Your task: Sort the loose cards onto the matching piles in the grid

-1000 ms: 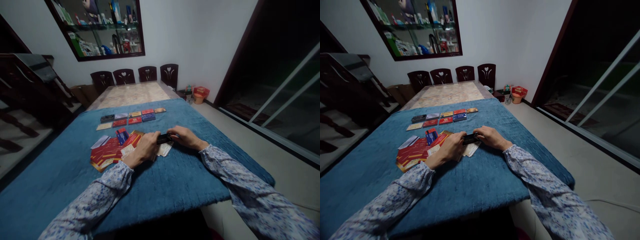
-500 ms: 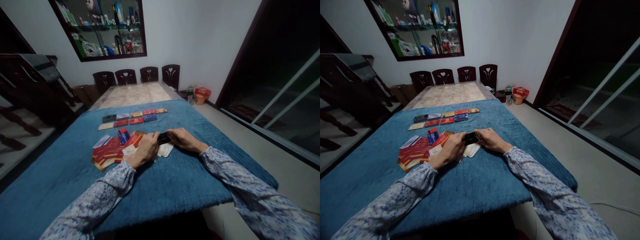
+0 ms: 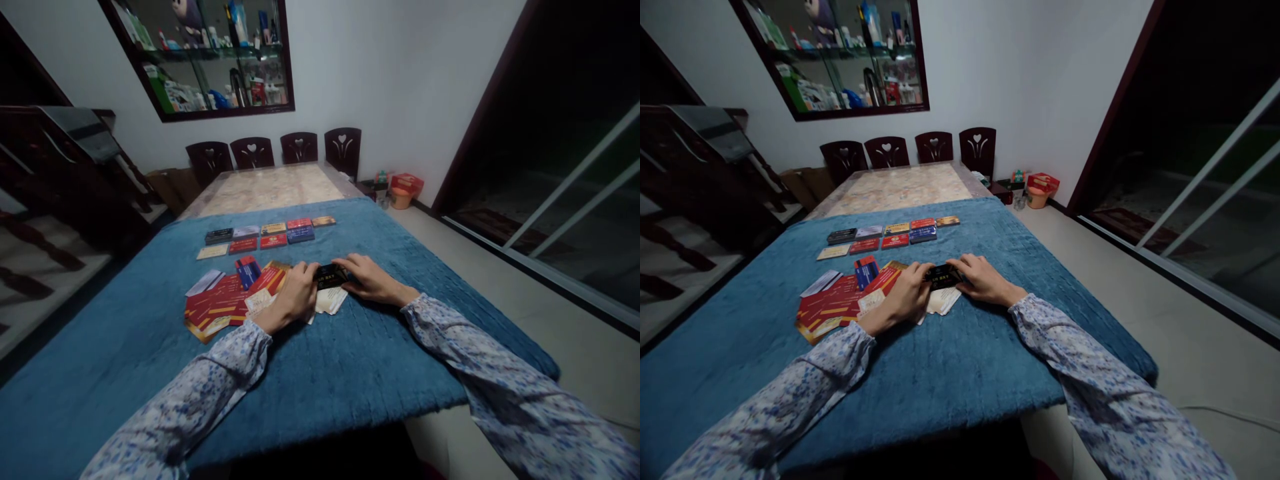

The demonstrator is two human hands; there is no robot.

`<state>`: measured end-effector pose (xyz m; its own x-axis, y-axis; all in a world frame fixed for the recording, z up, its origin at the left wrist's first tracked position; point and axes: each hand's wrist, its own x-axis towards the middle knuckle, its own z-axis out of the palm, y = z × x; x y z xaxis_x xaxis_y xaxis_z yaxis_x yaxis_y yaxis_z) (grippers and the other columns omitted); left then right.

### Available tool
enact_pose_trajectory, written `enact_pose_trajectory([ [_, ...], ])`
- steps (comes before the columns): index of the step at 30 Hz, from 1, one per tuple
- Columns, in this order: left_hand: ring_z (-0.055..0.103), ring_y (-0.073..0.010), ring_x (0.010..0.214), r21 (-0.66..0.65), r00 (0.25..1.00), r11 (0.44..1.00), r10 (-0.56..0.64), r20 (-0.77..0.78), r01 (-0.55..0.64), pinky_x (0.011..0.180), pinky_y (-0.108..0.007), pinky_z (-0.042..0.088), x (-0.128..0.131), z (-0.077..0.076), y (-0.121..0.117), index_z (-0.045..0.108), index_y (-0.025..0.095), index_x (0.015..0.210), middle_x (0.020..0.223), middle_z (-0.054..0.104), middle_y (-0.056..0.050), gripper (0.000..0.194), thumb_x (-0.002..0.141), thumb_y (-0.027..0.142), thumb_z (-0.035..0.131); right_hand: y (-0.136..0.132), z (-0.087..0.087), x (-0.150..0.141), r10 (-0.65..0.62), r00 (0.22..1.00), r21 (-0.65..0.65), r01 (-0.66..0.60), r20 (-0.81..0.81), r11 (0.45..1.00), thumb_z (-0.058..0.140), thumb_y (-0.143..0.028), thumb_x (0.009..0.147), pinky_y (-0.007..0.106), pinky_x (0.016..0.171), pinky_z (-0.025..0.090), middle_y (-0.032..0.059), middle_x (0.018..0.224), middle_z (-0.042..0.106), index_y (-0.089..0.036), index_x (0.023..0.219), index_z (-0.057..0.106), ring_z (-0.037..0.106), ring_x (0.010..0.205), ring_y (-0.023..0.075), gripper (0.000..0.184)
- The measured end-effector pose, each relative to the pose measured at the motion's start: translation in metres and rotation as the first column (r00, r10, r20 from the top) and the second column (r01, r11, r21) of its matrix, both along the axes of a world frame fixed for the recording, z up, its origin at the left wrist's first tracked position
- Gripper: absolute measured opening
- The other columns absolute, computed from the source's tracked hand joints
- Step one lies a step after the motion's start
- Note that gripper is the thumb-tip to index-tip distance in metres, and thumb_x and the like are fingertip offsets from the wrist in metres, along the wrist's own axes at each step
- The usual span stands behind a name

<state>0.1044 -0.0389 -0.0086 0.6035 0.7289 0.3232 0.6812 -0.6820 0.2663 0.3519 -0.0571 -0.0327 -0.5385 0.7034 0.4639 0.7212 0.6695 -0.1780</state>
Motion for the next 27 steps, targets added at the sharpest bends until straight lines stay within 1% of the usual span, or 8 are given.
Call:
enact_pose_trajectory([
  [4,0.062,-0.0241,0.098,-0.035,0.999,0.999,-0.025,0.042,0.026,0.091,-0.04,0.055,-0.001,0.002,0.001,0.06,0.018,0.125,0.108,0.06,-0.011,0.039,0.088,0.012,0.05,0.002,-0.001,0.002,0.032,0.999,-0.009,-0.032,-0.012,0.999,0.063,-0.029,0.094,0.05,0.09,0.051,0.0166,0.121,0.059,-0.022,0.153,0.041,0.057,0.108,0.0307,0.064],
  [8,0.062,-0.0257,0.103,-0.06,0.998,0.997,-0.056,0.03,0.058,0.095,-0.043,0.054,-0.003,0.005,0.0,0.056,0.015,0.132,0.11,0.059,-0.012,0.045,0.086,0.018,0.056,0.003,0.0,0.004,0.047,0.999,-0.012,-0.047,-0.007,0.999,0.062,-0.033,0.095,0.05,0.089,0.052,0.0172,0.121,0.058,-0.021,0.155,0.04,0.056,0.106,0.0302,0.065],
  [12,0.061,-0.028,0.107,-0.073,0.998,0.996,-0.059,-0.027,0.057,0.097,-0.045,0.053,-0.003,0.009,-0.002,0.054,0.015,0.135,0.114,0.059,-0.013,0.051,0.085,0.023,0.06,0.002,0.003,0.006,0.03,0.999,-0.016,-0.03,0.012,0.999,0.061,-0.037,0.096,0.05,0.089,0.052,0.0173,0.122,0.058,-0.021,0.155,0.04,0.056,0.107,0.0304,0.064],
  [17,0.06,-0.0297,0.111,-0.069,0.997,0.997,-0.04,-0.072,0.035,0.098,-0.047,0.052,0.0,0.017,-0.006,0.054,0.014,0.133,0.118,0.06,-0.015,0.049,0.086,0.025,0.06,-0.001,0.009,0.006,0.011,0.998,-0.006,-0.01,0.057,1.0,0.058,-0.039,0.098,0.049,0.089,0.05,0.0175,0.122,0.059,-0.021,0.153,0.043,0.056,0.107,0.0303,0.06],
  [21,0.059,-0.0303,0.112,-0.062,0.987,0.998,-0.022,-0.16,0.012,0.099,-0.046,0.05,0.002,0.025,-0.009,0.055,0.012,0.132,0.121,0.061,-0.016,0.048,0.087,0.025,0.06,-0.001,0.012,0.006,0.005,0.997,0.031,-0.007,0.075,0.999,0.057,-0.043,0.098,0.048,0.087,0.05,0.019,0.122,0.059,-0.017,0.149,0.047,0.053,0.107,0.0313,0.058],
  [25,0.057,-0.0312,0.115,-0.035,0.97,0.999,-0.016,-0.243,0.008,0.099,-0.047,0.049,0.004,0.032,-0.008,0.055,0.013,0.132,0.124,0.061,-0.016,0.046,0.089,0.026,0.061,0.001,0.01,0.007,-0.009,0.998,0.068,0.005,0.062,0.998,0.06,-0.044,0.095,0.05,0.09,0.049,0.0182,0.128,0.056,-0.021,0.146,0.05,0.051,0.111,0.0321,0.057],
  [27,0.055,-0.032,0.117,-0.021,0.959,1.0,-0.014,-0.282,0.009,0.099,-0.048,0.048,0.006,0.036,-0.005,0.056,0.014,0.131,0.127,0.06,-0.016,0.045,0.089,0.028,0.062,0.003,0.011,0.008,-0.02,0.998,0.072,0.016,0.064,0.997,0.061,-0.044,0.095,0.05,0.091,0.049,0.0181,0.128,0.056,-0.02,0.145,0.052,0.05,0.111,0.0324,0.056],
])
